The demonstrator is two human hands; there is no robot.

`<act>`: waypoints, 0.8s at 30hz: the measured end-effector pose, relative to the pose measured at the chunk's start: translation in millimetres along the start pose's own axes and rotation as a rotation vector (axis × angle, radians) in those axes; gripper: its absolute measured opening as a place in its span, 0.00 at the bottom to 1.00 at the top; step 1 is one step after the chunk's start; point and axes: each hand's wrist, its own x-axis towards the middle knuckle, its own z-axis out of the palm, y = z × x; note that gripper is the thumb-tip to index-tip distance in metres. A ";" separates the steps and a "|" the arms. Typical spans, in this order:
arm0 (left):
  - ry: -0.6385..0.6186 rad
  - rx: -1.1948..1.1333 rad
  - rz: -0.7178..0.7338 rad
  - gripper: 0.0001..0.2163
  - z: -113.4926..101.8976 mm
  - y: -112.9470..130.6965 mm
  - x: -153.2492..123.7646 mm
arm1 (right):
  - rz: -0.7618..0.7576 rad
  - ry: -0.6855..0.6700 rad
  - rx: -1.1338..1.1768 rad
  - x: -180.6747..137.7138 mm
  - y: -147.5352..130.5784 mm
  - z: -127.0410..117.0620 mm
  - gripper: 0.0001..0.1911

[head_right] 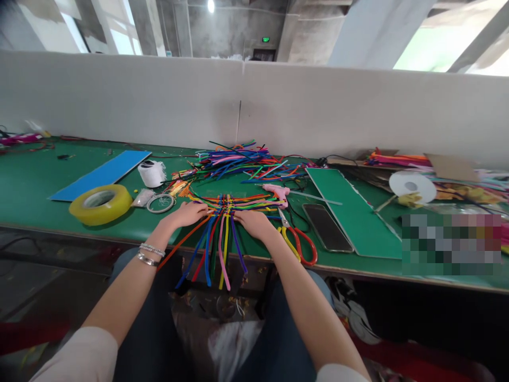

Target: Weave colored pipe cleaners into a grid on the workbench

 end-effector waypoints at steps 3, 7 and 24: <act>0.055 0.037 -0.022 0.15 2.9 2.3 1.9 | -0.013 -0.009 0.006 0.2 1.5 -1.1 0.17; 0.127 0.077 -0.049 0.15 5.7 7.2 0.9 | 0.007 -0.026 -0.021 1.4 1.8 -2.6 0.17; 0.269 0.190 -0.150 0.15 17.1 17.6 -2.0 | 0.077 -0.064 -0.136 9.0 -5.8 -8.1 0.17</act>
